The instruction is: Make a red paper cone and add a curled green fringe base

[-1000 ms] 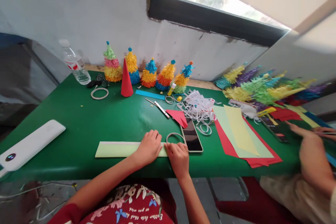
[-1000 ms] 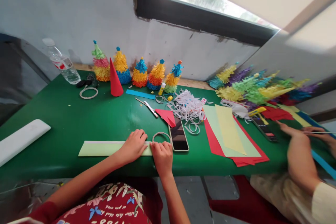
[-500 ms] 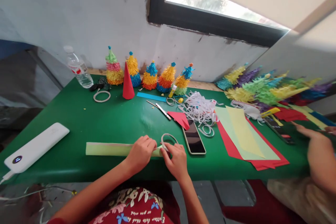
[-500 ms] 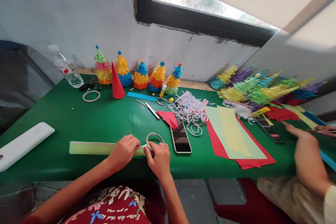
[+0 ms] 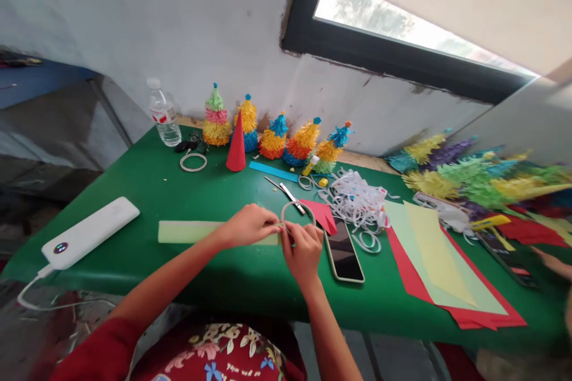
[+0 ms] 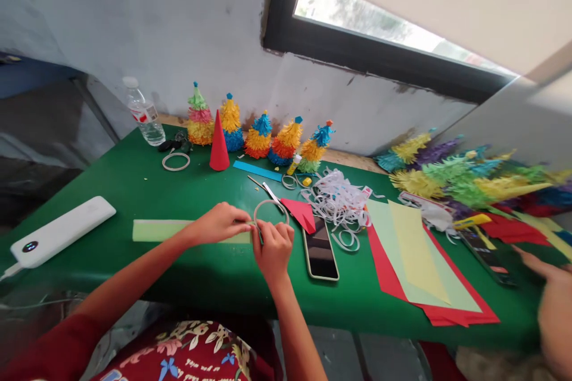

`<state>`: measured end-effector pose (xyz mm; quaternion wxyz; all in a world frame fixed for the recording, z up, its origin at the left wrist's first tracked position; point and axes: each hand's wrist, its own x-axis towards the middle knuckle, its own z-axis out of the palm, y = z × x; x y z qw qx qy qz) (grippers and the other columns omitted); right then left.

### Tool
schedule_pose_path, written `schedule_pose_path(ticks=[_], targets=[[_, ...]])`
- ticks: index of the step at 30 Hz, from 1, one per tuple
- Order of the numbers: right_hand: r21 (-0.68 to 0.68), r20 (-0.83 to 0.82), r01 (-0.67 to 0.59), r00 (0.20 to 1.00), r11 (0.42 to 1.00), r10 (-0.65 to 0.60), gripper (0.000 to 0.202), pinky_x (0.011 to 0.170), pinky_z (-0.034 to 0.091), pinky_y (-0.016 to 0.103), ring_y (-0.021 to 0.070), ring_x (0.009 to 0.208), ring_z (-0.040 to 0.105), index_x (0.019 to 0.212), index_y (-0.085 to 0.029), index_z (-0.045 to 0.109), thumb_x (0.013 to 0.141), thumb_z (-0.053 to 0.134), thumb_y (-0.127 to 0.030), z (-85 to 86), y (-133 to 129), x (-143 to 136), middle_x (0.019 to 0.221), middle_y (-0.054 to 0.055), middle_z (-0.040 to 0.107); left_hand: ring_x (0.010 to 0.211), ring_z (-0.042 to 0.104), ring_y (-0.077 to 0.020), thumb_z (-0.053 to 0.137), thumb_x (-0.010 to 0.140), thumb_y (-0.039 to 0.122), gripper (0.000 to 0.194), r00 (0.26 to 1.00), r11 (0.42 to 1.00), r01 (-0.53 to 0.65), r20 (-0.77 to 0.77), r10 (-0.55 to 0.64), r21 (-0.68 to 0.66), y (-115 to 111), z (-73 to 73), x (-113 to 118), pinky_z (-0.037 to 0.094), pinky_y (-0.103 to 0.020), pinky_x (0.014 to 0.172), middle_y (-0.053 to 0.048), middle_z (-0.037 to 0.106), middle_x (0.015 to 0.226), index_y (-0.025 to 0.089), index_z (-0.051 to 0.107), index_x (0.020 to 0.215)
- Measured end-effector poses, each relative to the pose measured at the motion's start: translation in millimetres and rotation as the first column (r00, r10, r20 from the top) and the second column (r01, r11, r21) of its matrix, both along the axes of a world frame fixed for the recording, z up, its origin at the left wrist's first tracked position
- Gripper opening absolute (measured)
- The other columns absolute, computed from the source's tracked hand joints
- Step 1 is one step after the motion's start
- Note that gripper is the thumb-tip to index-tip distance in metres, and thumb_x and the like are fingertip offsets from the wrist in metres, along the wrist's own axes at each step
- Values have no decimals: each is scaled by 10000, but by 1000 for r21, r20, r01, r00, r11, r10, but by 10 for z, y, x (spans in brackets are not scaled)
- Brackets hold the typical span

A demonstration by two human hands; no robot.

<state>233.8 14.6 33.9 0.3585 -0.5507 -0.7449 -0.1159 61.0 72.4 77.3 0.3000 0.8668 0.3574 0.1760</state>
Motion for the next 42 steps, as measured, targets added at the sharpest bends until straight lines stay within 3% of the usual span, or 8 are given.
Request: schedule_pose_path(ticks=[4,9,13,19,27,31,36,42], targets=[[37,109,-1,994,999,-3,202,783,322,337,194,714,532,952,-195,667,936,506,-315,16,356,-4,739,39,705,697,607,-133,548,886,325,255,996,999,32,79,-33,9,389,-28,-32,320,-207,592,-6,723,743,168,729,802],[1,168,-77,983,997,76,226,807,318,333,195,739,532,1032,-175,649,933,469,-269,-139,632,-65,793,46,717,748,651,-156,564,868,299,221,986,993,-117,122,114,16,590,-290,-128,377,-211,641,-29,757,852,189,755,873],[-32,131,-78,988,996,82,234,798,316,325,182,734,535,1021,-181,648,940,436,-235,-258,662,-84,809,46,718,800,679,-168,579,851,269,209,988,992,-120,97,123,-36,590,-403,-161,409,-214,677,-40,757,914,194,759,924],[-66,119,-71,990,995,79,235,795,315,334,185,738,542,979,-188,660,947,434,-245,-297,659,-38,782,45,710,845,687,-176,566,839,244,228,992,994,-80,87,86,-70,571,-410,-139,436,-224,717,-28,753,951,203,753,963],[-94,110,-85,989,992,95,278,786,309,323,178,719,534,963,-192,664,976,412,-308,-306,688,-48,803,46,720,770,681,-151,579,814,246,211,982,987,-151,107,157,-60,533,-408,-124,435,-212,688,-3,759,854,217,750,934],[-90,96,-99,990,991,108,275,771,303,322,180,711,528,952,-188,659,978,407,-295,-291,677,-51,762,43,709,720,655,-141,594,837,353,205,978,982,-188,99,184,27,505,-403,-93,400,-213,641,2,755,830,234,754,880],[-76,88,-125,987,989,131,262,762,304,324,178,712,516,932,-179,659,961,422,-286,-269,651,-69,778,48,703,717,635,-154,574,845,323,193,964,957,-266,7,267,112,459,-387,-55,358,-236,612,-10,746,811,249,746,890],[4,96,-86,992,996,85,265,711,303,315,157,619,493,955,-187,697,950,452,-288,-295,640,-72,596,18,636,734,619,-183,477,890,292,255,946,921,-277,-89,311,275,371,-358,34,360,-300,719,-48,717,765,214,708,816]])
